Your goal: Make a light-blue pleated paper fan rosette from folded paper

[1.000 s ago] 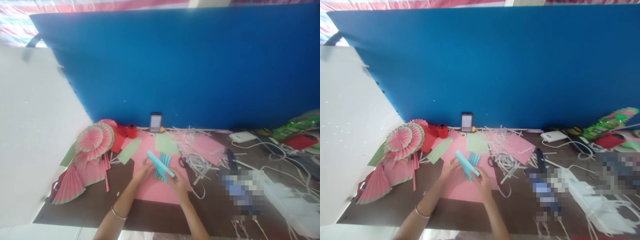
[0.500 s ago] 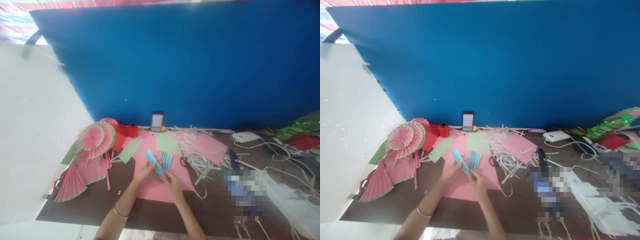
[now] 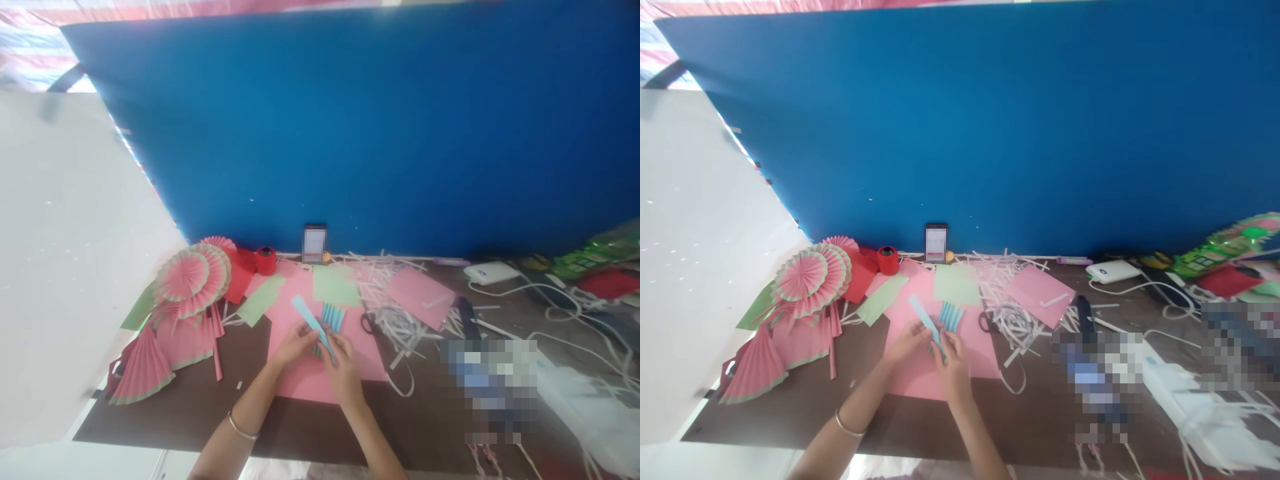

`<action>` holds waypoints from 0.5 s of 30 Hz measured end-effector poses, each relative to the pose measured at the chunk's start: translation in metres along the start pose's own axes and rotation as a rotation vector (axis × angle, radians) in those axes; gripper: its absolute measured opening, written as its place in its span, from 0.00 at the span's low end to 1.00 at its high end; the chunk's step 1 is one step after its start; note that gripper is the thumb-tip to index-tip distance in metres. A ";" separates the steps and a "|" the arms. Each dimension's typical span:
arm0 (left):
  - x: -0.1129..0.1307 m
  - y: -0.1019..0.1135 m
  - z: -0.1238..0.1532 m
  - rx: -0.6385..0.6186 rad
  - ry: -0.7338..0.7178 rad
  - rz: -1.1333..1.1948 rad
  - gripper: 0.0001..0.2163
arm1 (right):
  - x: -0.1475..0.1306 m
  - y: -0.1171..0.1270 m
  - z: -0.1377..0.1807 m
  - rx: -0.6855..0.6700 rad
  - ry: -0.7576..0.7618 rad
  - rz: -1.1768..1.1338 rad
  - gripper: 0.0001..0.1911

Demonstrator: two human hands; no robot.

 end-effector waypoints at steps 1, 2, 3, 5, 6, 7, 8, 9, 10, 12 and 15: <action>0.000 0.000 0.000 -0.006 0.000 -0.002 0.23 | -0.001 0.000 0.001 -0.021 0.006 -0.008 0.18; 0.000 0.000 0.000 -0.010 0.000 -0.003 0.23 | -0.002 0.000 0.001 -0.047 0.003 -0.020 0.19; 0.001 0.001 -0.001 -0.009 -0.006 0.000 0.22 | -0.003 0.001 0.002 -0.064 -0.012 -0.031 0.20; 0.003 0.003 -0.003 0.017 -0.040 0.021 0.21 | 0.001 0.004 0.001 -0.070 -0.085 -0.037 0.23; 0.006 0.006 -0.004 0.046 -0.067 0.033 0.21 | 0.004 0.006 -0.001 -0.062 -0.135 -0.028 0.23; 0.008 0.009 -0.004 0.084 -0.093 0.040 0.21 | 0.009 0.008 -0.003 -0.056 -0.187 -0.015 0.24; 0.011 0.013 -0.005 0.130 -0.114 0.038 0.21 | 0.014 0.009 -0.007 -0.060 -0.235 0.004 0.24; 0.013 0.016 -0.006 0.174 -0.127 0.028 0.21 | 0.020 0.011 -0.011 -0.083 -0.276 0.032 0.25; 0.016 0.020 -0.006 0.213 -0.131 0.012 0.21 | 0.025 0.011 -0.017 -0.129 -0.302 0.065 0.25; 0.019 0.024 -0.007 0.256 -0.124 -0.019 0.21 | 0.032 0.010 -0.029 -0.211 -0.310 0.203 0.24; 0.021 0.025 -0.007 0.231 -0.098 -0.032 0.19 | 0.029 0.007 -0.046 -0.258 -0.236 0.453 0.24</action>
Point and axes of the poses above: each hand's wrist, its own z-axis away from the middle knuckle, its own y-axis out of the back of the hand, x = y × z, the point moved 3 cm from there along -z, towards the middle knuckle, and after that the axes turned 14 degrees about z, right-handed, at the moved point
